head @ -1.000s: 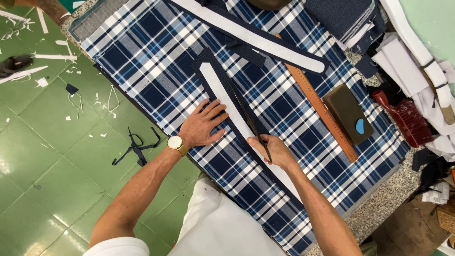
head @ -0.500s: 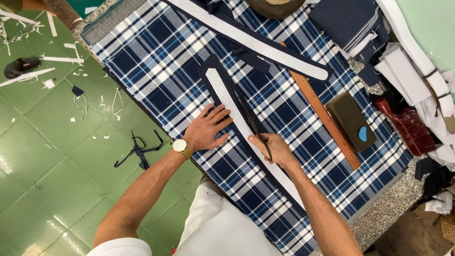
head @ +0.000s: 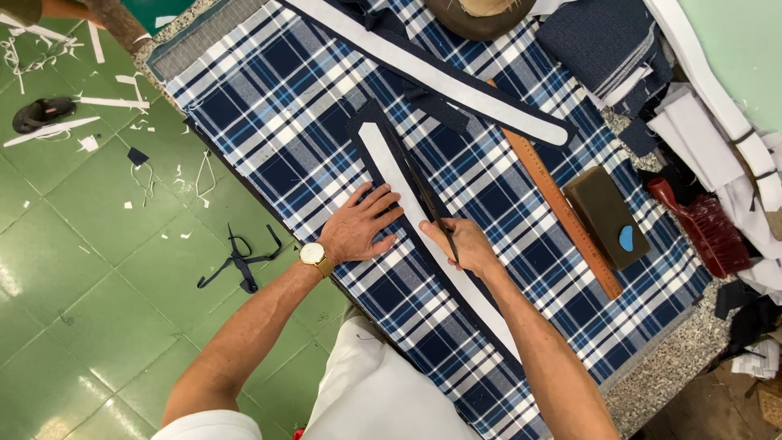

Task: The person folds a dark fabric strip, irons it flat, places a white strip on top, and trims the edges with scissors. The person then folds the trimmed fabric and sets it aside.

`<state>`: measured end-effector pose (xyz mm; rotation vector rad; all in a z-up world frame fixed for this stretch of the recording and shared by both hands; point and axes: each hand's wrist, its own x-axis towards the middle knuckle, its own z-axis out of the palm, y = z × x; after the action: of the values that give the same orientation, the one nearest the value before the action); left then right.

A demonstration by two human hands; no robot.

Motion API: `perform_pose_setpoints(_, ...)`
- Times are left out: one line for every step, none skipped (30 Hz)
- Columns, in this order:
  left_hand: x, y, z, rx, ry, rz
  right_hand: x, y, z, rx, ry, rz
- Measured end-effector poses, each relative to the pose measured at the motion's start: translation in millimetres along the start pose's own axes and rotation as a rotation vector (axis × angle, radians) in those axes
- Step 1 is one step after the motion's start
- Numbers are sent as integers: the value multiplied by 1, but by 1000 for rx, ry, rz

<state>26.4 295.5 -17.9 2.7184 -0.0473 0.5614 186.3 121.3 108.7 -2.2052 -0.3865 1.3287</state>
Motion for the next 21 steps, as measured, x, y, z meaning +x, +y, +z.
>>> perform_pose_setpoints(1, 0, -1, -3, 3, 1, -1, -1, 0, 26, 8, 40)
perform_pose_setpoints(0, 0, -1, -3, 3, -1, -1, -1, 1, 25, 7, 41)
perform_pose_setpoints(1, 0, 0, -10, 5, -1, 0, -2, 1, 47, -2, 47)
perform_pose_setpoints(1, -1, 0, -17, 7, 0, -1, -2, 1, 70, -11, 52)
perform_pose_setpoints(1, 0, 0, -15, 8, 1, 1, 0, 2, 70, -10, 50)
perform_pose_setpoints(1, 0, 0, -10, 10, 2, 3, 2, 3, 79, -14, 45)
perform_pose_setpoints(1, 0, 0, -4, 12, 2, 5, 4, 4, 87, -19, 40)
perform_pose_setpoints(2, 0, -1, -2, 13, 3, 5, -1, 2, 87, -18, 37)
perform_pose_setpoints(2, 0, -1, -4, 10, 1, 4, -5, 2, 61, -15, 43)
perform_pose_setpoints(2, 0, -1, -7, 7, -1, 3, -9, 0, 36, -12, 49)
perform_pose_setpoints(1, 0, -1, -8, 5, 1, 7, -8, 1, 38, -11, 51)
perform_pose_setpoints(0, 0, 0, -5, 5, 2, 12, -7, 2, 22, -12, 29)
perform_pose_setpoints(0, -1, 1, -2, 6, 4, 16, -7, 2, 5, -11, 6)
perform_pose_setpoints(1, -1, 0, -2, 5, 8, 20, -8, 3, 8, -9, 6)
perform_pose_setpoints(1, -1, 0, 4, 4, 11, 23, -8, 4, 10, -7, -15)
perform_pose_setpoints(1, -2, 0, 11, 3, 14, 27, -8, 6, 13, -5, -35)
perform_pose_setpoints(1, -1, 0, 11, 4, 12, 25, -13, 5, 11, -6, -35)
perform_pose_setpoints(1, -1, 1, 9, 6, 9, 24, -18, 5, 23, 5, -6)
perform_pose_setpoints(0, -1, 1, 7, 8, 4, 22, -24, 5, 34, 14, 23)
perform_pose_setpoints(1, -2, -1, 7, 9, 1, 25, -20, 7, 32, 12, 23)
perform_pose_setpoints(1, -1, -2, 5, 9, 5, 26, -17, 8, 55, 6, 14)
